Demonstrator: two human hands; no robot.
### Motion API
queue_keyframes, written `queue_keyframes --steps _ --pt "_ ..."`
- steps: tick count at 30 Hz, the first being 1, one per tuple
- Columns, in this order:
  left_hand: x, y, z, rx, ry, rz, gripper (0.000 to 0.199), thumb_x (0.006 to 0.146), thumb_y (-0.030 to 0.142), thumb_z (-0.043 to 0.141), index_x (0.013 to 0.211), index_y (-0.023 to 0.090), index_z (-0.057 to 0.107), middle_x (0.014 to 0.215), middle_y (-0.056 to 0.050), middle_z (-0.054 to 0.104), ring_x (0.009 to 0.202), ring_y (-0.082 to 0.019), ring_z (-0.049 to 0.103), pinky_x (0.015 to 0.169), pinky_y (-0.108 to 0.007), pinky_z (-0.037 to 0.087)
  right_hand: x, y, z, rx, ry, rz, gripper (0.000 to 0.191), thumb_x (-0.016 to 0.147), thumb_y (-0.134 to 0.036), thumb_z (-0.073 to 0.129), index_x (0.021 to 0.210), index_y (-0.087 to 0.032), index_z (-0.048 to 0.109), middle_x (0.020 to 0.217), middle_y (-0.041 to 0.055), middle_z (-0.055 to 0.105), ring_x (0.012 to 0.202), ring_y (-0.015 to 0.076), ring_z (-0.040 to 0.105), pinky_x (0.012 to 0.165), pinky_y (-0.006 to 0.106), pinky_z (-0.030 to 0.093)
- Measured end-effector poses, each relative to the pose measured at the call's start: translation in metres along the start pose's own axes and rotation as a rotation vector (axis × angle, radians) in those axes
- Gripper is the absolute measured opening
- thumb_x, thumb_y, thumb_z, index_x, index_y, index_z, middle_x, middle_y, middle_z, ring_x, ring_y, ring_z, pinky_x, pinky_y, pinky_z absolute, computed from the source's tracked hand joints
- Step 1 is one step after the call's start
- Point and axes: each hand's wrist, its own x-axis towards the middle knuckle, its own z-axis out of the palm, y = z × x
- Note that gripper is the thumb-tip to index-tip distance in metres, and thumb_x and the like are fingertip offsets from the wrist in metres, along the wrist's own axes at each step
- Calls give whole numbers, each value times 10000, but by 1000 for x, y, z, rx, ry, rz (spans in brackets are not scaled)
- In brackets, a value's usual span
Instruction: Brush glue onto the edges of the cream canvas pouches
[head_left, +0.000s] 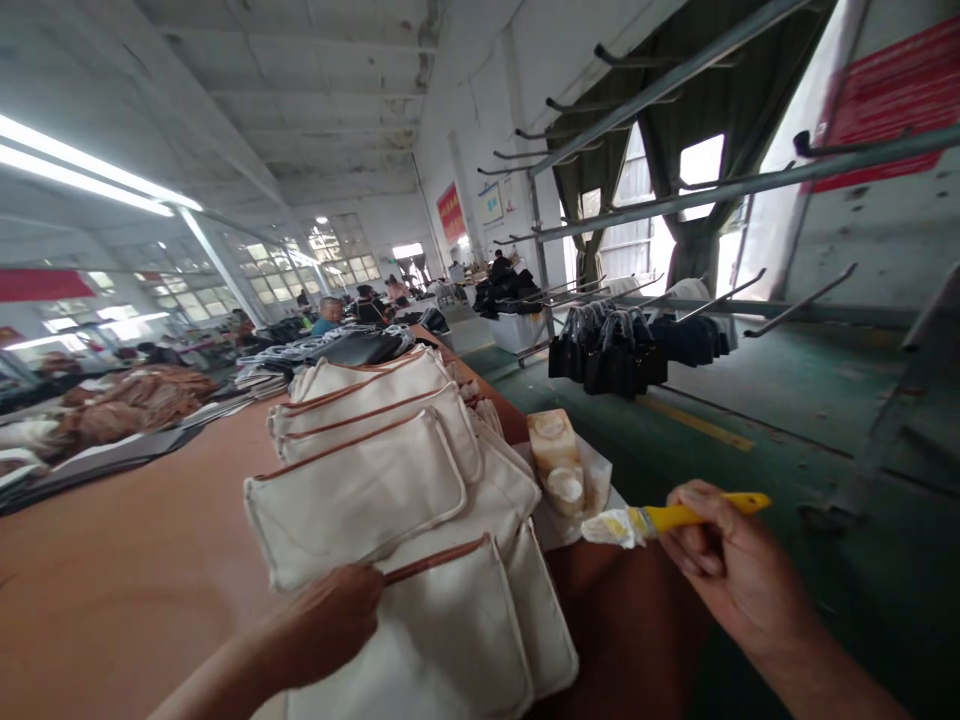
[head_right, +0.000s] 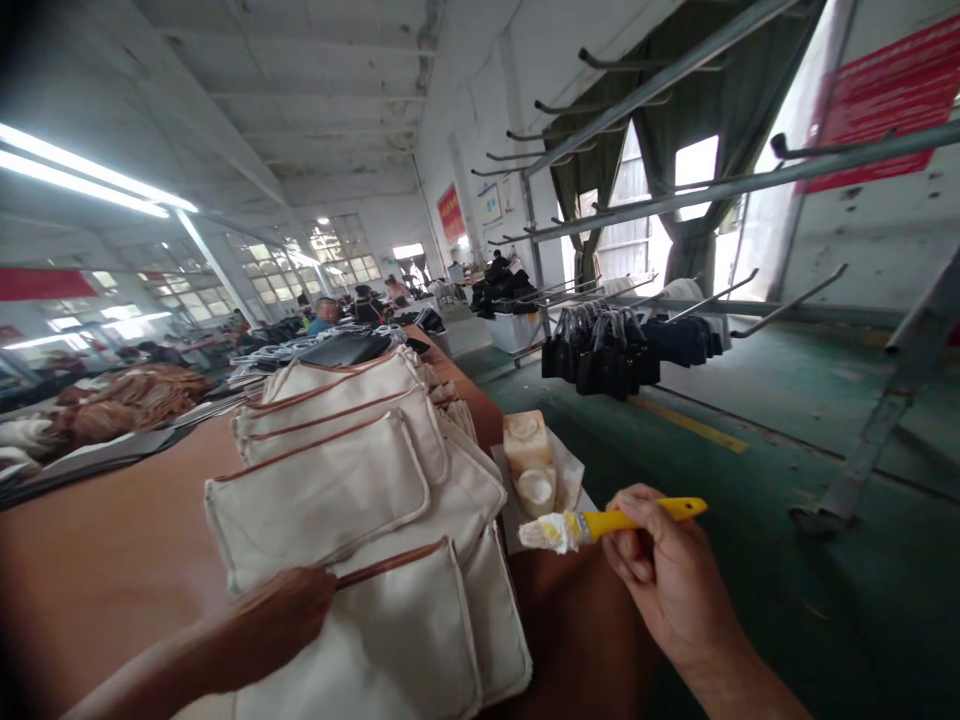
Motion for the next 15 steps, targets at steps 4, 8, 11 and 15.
queue_keyframes --steps 4,8,11,15 --pt "27 31 22 89 129 -21 232 925 355 414 978 201 579 1004 -93 612 871 -255 615 798 -384 450 7 32 1 -35 -5 60 295 787 -272 700 609 -175 485 433 -56 380 382 51 295 396 200 267" --pt "60 65 46 47 160 65 171 887 372 554 967 228 599 1036 -60 612 1023 -263 578 870 -374 413 11 60 10 -53 34 99 300 740 -292 740 637 -175 484 435 -73 389 363 33 271 379 177 236" --pt "74 77 59 4 144 30 134 866 336 575 872 208 615 994 -64 624 989 -266 579 848 -378 401 14 78 12 -119 73 134 293 722 -326 755 693 -180 503 425 -88 383 353 31 260 374 175 226" --pt "79 77 61 -199 60 37 121 839 276 552 843 219 659 951 -44 634 924 -230 592 789 -332 391 18 96 8 -275 63 116 287 747 -362 725 725 -182 502 426 -90 384 354 39 260 373 188 208"
